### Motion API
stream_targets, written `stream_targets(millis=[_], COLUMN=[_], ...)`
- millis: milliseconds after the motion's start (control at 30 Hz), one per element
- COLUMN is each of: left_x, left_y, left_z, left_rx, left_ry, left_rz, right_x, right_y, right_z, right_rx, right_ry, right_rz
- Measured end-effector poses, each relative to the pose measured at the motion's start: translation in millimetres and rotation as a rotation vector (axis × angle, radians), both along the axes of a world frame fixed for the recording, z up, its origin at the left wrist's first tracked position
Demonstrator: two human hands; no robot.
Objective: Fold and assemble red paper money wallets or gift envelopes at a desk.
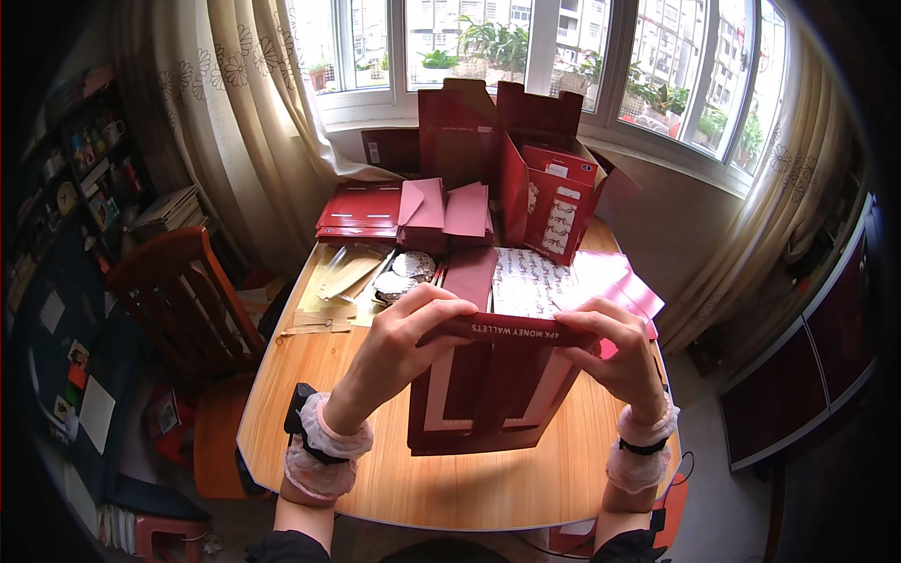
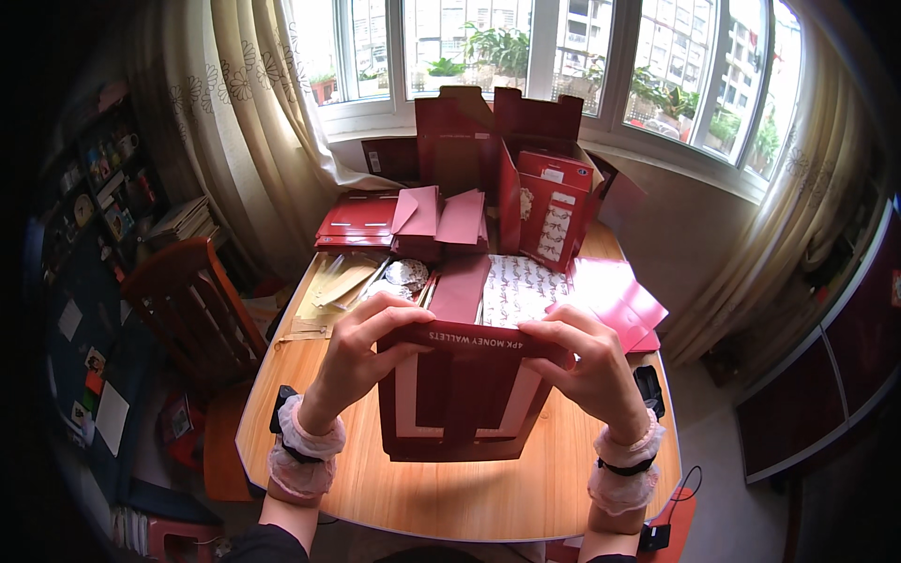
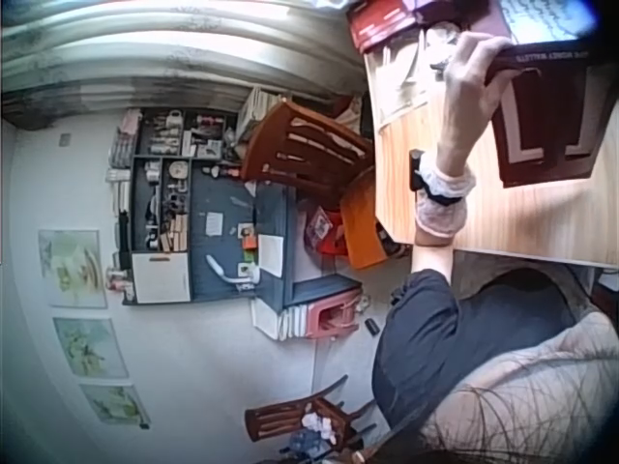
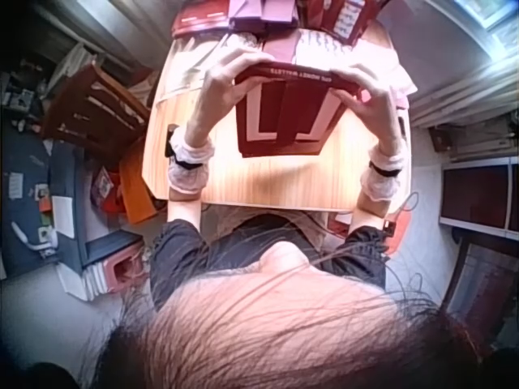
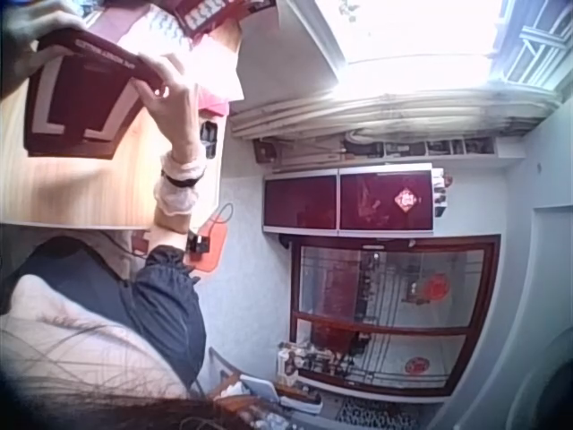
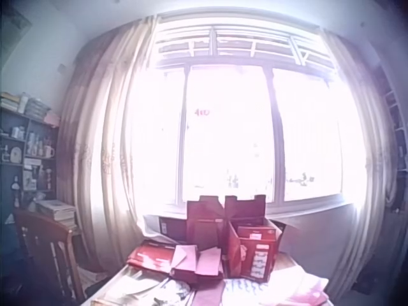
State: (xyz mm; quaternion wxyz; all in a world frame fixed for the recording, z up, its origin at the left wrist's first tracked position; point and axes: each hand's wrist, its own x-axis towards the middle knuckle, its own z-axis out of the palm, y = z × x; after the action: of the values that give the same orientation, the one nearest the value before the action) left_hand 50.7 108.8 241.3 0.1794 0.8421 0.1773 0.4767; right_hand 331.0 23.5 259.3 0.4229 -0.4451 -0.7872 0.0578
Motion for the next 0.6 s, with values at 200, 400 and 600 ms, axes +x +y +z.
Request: stream_targets(millis=[200,400,600], left_x=[2.5,13.1,15.8], left_y=[-1.6,-7.8,-6.4], left_z=[1.7,-8.1,-18.4], left_rx=[-0.019,-0.411,-0.469], left_ry=[-0.012,-0.171,-0.228], left_rz=[-0.006,-0.062,-0.098], right_x=[0.8,5.9,20.0], right_y=[5.2,5.7,14.7], right_z=[-2.5,-2.6,-10.1], right_rx=[0.035,-0.017,0.023], right_ry=[-0.009,0.087,0.154], right_rz=[0.007,-0.003,-0.029])
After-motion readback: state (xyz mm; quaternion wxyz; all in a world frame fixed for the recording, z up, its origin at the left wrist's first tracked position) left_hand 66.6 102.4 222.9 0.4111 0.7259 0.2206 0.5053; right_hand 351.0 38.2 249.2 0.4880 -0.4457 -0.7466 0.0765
